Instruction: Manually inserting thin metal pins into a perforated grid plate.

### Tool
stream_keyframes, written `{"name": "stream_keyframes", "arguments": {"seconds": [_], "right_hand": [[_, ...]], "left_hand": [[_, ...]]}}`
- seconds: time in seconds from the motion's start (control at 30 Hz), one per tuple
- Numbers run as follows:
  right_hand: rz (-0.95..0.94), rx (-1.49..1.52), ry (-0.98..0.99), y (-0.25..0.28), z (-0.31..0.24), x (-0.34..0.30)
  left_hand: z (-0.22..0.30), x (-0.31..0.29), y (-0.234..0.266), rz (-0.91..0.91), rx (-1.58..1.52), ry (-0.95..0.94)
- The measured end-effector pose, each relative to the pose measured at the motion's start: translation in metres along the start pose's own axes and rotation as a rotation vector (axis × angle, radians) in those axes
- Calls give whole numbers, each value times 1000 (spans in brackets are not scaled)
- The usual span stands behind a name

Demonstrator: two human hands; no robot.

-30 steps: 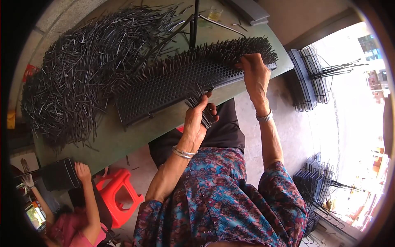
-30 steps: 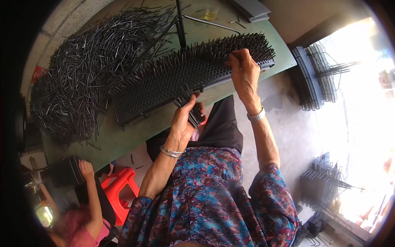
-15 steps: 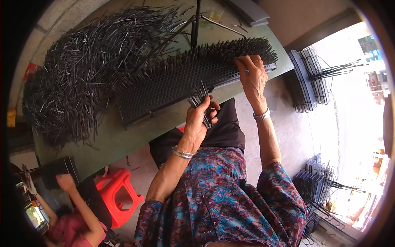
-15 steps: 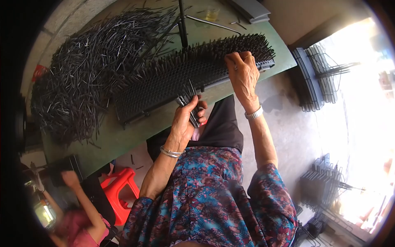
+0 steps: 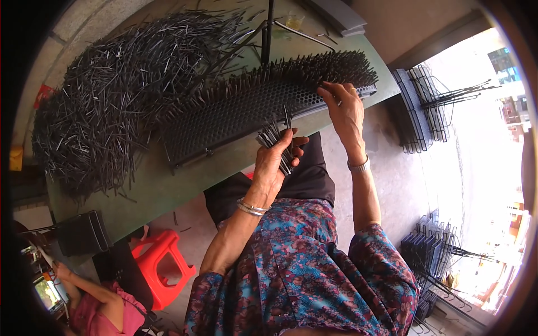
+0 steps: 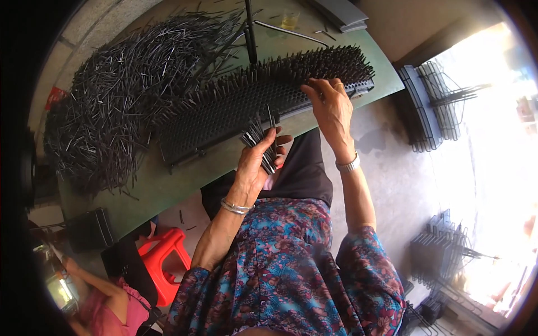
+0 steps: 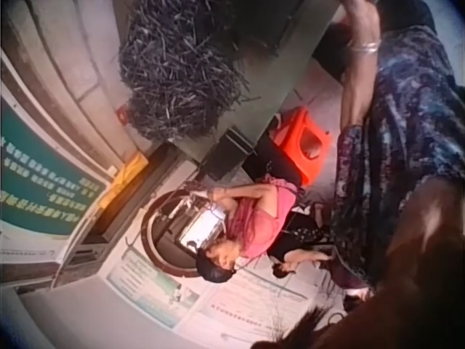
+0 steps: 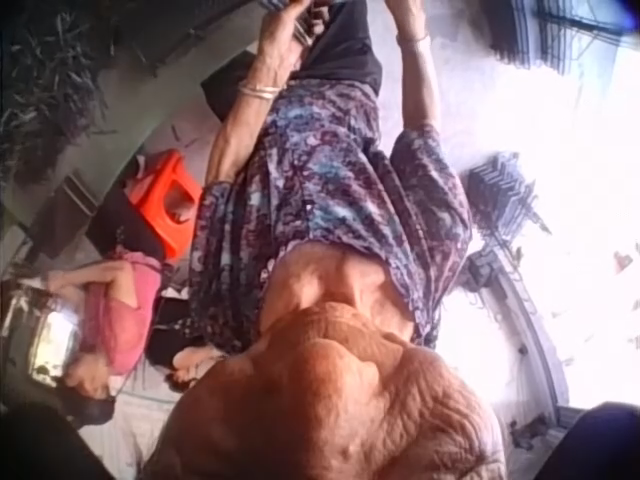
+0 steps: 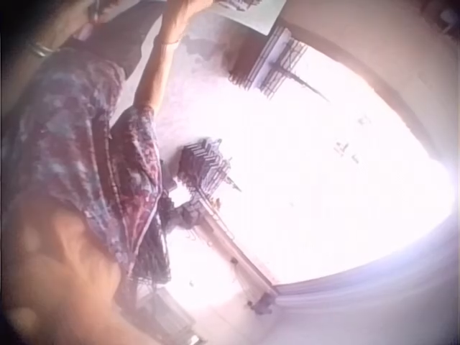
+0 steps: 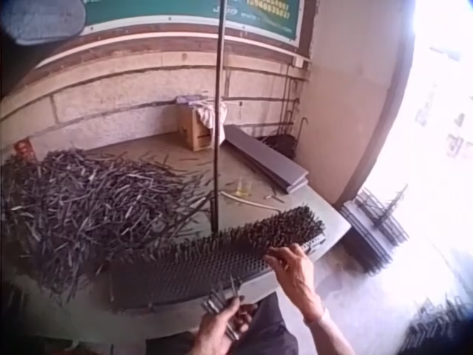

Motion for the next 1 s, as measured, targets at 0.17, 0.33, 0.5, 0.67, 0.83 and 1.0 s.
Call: {"name": "stream_keyframes", "arguments": {"seconds": [0.17,0.33,0.5,0.67,0.83,1.0], "right_hand": [[-586,438,-67,3,-10,-23],[-728,684,-405,4,-15,-28],[-699,624,-342,9,-10,-21],[-747,711,-382,16,-5,-20],[-576,709,-372,28,0,-17],[-68,411,-206,32,9,-3]], "left_hand": [[-2,1,-1,-26,39,-19],[-2,-5,-9,0,80,-22],[0,-8,-8,-60,241,38],[-2,-10,-9,-69,293,46],[-6,-3,-1,-46,274,68],[4,4,5,44,100,75]]}}
Point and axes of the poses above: each hand's wrist, its own x-axis towards the middle knuckle, its own y-axis out of the back of the hand, z = x × y, the point moved 1 cm from there along x, towards the middle knuckle, and after that the axes turned 2 degrees about -y, right-handed, at the moved point
